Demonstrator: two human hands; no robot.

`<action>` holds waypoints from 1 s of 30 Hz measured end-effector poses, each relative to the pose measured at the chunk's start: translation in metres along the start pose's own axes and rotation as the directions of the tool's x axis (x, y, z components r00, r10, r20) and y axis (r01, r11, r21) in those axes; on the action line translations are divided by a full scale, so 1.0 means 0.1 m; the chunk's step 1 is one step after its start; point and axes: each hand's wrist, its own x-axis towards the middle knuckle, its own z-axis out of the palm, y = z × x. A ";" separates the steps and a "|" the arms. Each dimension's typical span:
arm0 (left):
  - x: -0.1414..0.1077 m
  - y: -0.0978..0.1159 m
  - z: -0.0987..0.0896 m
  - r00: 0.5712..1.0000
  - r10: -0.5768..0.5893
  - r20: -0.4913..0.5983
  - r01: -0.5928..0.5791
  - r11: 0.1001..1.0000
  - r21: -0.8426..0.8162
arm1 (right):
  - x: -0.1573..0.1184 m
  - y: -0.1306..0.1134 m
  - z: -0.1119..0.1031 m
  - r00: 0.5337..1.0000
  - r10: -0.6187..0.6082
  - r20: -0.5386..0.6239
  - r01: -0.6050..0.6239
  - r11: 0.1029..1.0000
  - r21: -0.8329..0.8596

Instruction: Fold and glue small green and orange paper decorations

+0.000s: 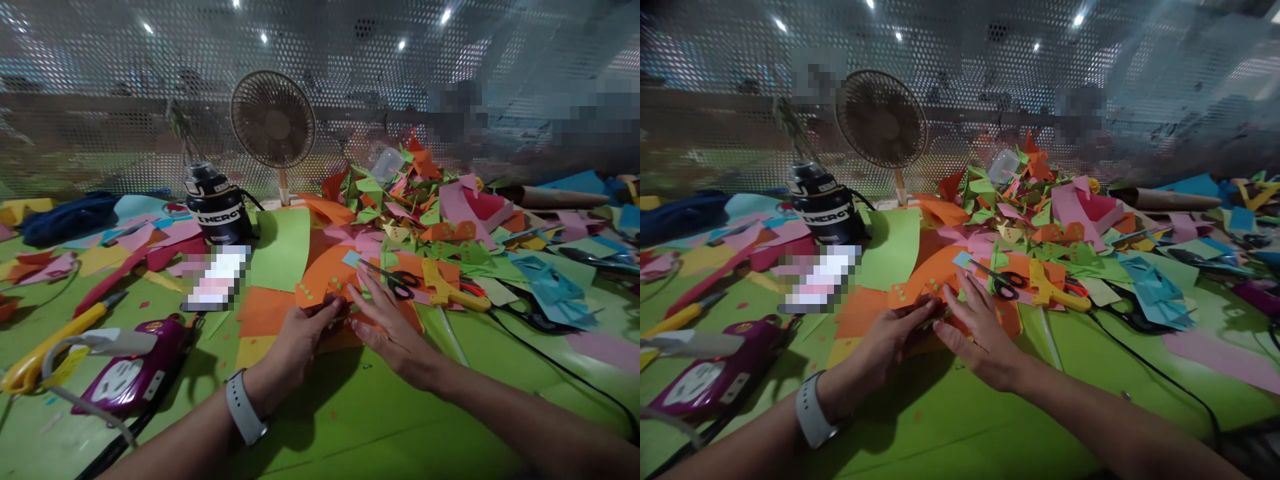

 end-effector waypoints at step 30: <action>-0.03 0.00 0.02 0.994 0.108 0.011 -0.108 0.971 0.212 | 0.04 -0.02 -0.02 0.940 -0.074 -0.332 0.127 0.982 0.140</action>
